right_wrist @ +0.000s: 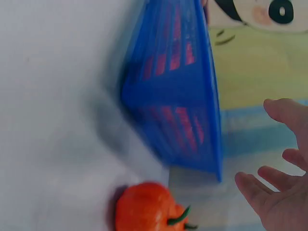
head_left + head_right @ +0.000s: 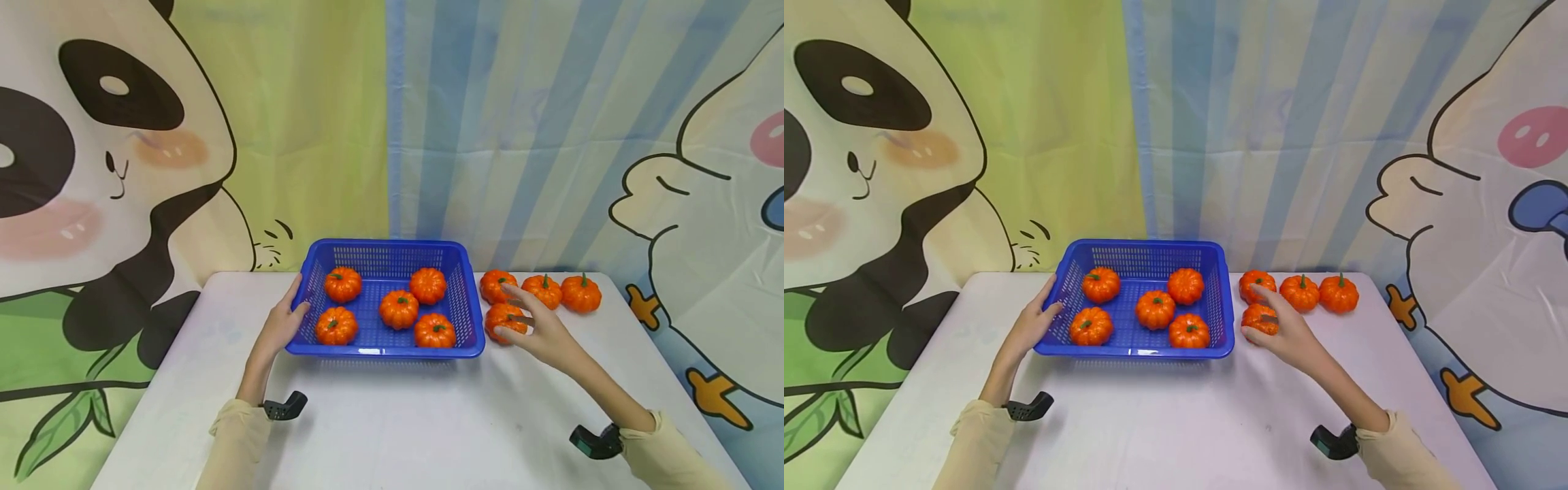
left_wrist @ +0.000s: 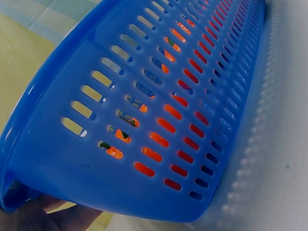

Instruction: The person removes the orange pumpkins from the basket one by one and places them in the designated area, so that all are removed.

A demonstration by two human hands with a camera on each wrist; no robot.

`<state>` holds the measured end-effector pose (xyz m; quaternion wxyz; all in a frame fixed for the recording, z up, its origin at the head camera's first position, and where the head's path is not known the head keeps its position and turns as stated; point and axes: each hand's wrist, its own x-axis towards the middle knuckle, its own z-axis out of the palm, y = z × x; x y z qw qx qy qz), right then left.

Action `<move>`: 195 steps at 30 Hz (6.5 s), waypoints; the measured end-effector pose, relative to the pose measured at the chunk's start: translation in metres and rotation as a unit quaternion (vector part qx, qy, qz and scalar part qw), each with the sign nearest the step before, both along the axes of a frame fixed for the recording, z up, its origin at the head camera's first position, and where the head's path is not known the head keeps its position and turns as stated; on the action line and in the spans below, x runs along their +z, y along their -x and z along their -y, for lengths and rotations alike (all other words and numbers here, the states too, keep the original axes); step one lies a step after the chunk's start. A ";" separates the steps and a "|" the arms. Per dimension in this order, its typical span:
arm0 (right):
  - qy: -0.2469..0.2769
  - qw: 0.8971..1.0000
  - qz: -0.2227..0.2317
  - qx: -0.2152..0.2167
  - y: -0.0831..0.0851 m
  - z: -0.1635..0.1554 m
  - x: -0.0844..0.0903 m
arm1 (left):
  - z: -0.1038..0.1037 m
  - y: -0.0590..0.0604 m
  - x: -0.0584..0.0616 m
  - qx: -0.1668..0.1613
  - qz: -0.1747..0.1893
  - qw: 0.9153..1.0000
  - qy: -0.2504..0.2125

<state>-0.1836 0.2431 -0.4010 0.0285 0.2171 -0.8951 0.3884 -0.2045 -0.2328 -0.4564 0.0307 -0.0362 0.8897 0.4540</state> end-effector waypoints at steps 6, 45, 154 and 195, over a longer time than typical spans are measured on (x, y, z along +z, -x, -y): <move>0.028 0.997 0.036 0.065 -0.023 0.022 0.015 | 0.000 0.000 -0.001 -0.001 -0.001 1.000 -0.005; 0.049 0.946 0.229 0.225 -0.050 0.086 0.029 | 0.005 -0.001 -0.001 0.004 -0.003 1.000 -0.015; -0.053 0.983 0.068 0.161 0.043 0.195 0.033 | -0.001 0.000 -0.007 0.009 -0.021 0.999 -0.029; 0.065 0.940 0.129 -0.311 -0.025 -0.058 -0.050 | -0.001 0.000 -0.003 0.008 -0.001 1.000 -0.027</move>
